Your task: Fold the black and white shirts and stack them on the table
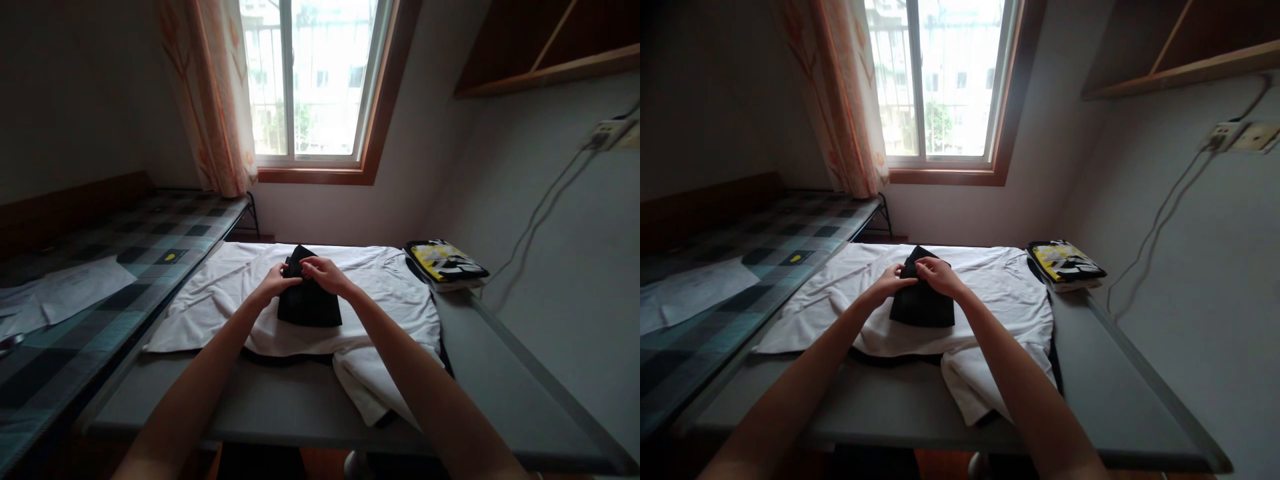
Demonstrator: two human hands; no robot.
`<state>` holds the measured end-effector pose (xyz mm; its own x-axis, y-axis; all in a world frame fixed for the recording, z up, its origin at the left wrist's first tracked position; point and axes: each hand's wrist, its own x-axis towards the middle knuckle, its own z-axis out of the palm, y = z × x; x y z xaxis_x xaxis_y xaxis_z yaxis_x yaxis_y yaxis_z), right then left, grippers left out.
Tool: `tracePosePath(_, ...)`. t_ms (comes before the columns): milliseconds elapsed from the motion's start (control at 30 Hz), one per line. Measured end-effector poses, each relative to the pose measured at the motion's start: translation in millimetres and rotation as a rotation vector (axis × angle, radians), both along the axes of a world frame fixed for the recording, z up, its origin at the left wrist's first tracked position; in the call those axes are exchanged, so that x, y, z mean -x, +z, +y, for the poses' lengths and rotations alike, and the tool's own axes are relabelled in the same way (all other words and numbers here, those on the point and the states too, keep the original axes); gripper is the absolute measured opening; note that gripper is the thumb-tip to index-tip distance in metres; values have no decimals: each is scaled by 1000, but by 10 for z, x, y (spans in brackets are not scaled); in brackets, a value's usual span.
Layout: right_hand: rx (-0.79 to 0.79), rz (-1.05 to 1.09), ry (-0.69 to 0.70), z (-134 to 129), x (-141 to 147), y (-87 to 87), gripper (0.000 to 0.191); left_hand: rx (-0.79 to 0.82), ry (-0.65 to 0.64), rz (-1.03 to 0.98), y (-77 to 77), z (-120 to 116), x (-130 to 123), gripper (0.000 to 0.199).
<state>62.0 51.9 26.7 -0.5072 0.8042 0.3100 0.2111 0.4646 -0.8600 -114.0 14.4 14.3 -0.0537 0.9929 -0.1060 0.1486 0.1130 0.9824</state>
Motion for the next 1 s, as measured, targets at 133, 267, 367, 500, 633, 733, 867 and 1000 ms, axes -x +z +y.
tracePosePath(133,91,134,-176,-31,-375,-165,38,-61,90,11,-80,20,-7,57)
tracePosePath(267,255,187,-342,-65,-753,-318,35,-187,178,69,-79,74,-22,56)
tracePosePath(367,358,225,-461,-74,-935,-376,27,-387,211,224,107,140,-52,53)
tracePosePath(500,390,294,-535,-65,-1021,-373,23,-673,216,604,621,216,-191,46)
tracePosePath(633,325,372,-643,-19,-1081,-360,28,-817,119,920,910,212,-498,43)
tracePosePath(733,255,397,-720,24,-1156,-368,32,-873,-151,1046,630,123,-760,44)
tracePosePath(867,160,315,-762,59,-1218,-399,28,-880,-466,1259,-31,-72,-938,46)
tracePosePath(1000,64,79,-706,46,-1218,-471,28,-907,-411,1438,-281,-193,-844,47)
